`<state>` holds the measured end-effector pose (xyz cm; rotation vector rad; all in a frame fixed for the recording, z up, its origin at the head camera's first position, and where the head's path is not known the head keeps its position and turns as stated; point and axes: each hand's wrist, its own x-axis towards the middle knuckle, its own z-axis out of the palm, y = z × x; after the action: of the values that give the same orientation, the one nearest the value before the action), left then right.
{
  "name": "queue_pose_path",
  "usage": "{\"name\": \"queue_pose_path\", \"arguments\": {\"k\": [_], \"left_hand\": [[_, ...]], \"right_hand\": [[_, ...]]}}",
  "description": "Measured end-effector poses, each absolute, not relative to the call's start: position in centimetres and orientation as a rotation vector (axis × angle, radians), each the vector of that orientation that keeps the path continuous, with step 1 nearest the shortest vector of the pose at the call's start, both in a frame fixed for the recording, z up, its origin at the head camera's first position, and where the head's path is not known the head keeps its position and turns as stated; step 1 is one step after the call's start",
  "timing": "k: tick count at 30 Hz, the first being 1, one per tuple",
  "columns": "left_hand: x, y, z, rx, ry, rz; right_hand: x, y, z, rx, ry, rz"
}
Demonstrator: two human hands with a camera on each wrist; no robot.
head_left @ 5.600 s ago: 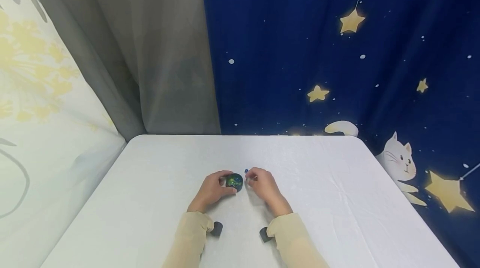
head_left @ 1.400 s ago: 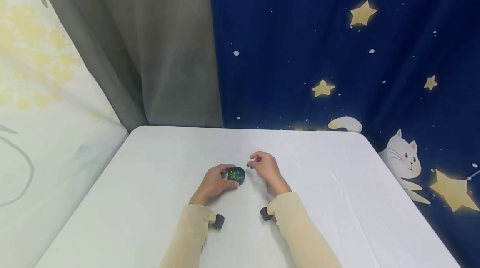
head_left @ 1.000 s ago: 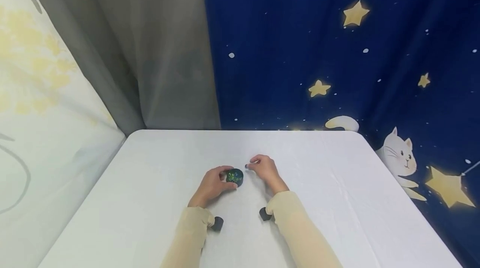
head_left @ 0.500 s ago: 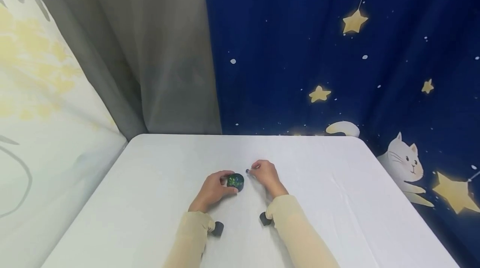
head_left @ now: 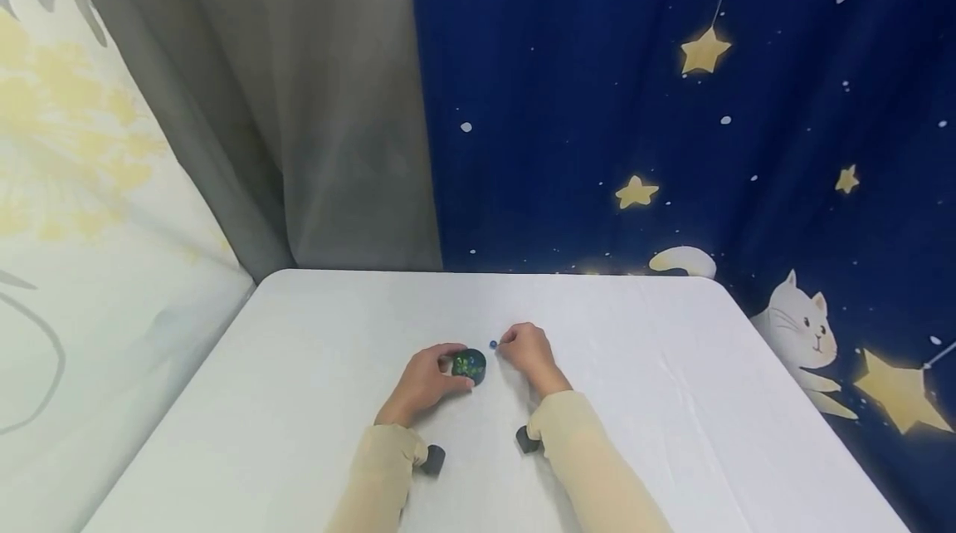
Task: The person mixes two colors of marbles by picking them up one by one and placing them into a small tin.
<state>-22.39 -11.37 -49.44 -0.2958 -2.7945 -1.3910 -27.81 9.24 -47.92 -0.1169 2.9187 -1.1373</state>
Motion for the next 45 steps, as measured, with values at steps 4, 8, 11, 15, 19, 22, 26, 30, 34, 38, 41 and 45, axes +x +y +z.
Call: {"name": "queue_pose_path", "arguments": {"k": [4,8,11,15,19,22,26,30,34,38,41,45], "left_hand": [[-22.5,-11.3,-49.4,-0.298,-2.796,-1.388],[-22.6,-11.3,-49.4,-0.295,-2.803,-1.385],[-22.6,-11.3,-49.4,-0.291,-2.806,-1.389],[-22.7,-11.2,-49.5,-0.297,-2.805,-1.392],[-22.8,-11.2,-49.5,-0.282,-2.811,-1.393],[-22.8,-11.2,-49.5,-0.264,-2.821,-1.395],[-22.7,-11.2,-49.5,-0.260,-2.827,-1.396],[-22.8,-11.3,-49.5,-0.253,-2.831,-1.396],[-23.0,-11.4,-49.7,-0.268,-2.831,-1.383],[-23.2,-11.5,-49.8,-0.285,-2.829,-1.371],[-23.2,-11.6,-49.7,-0.291,-2.825,-1.372],[-23.3,-11.7,-49.6,-0.298,-2.811,-1.385]], "right_hand": [[-27.8,9.3,-47.9,-0.125,2.938,-1.138],[-27.9,9.4,-47.9,-0.115,2.947,-1.152],[-27.9,9.5,-47.9,-0.101,2.943,-1.177],[-27.8,9.6,-47.9,-0.073,2.946,-1.222],[-27.6,9.6,-47.7,-0.070,2.961,-1.250],[-27.6,9.5,-47.6,-0.069,2.956,-1.267],[-27.8,9.5,-47.6,-0.064,2.917,-1.303],[-27.8,9.5,-47.6,-0.124,2.894,-1.343],[-27.7,9.3,-47.3,-0.197,2.886,-1.372],[-27.7,9.1,-47.0,-0.261,2.885,-1.370],[-27.7,9.0,-46.9,-0.315,2.886,-1.373],[-27.8,8.8,-46.8,-0.376,2.881,-1.410]]}}
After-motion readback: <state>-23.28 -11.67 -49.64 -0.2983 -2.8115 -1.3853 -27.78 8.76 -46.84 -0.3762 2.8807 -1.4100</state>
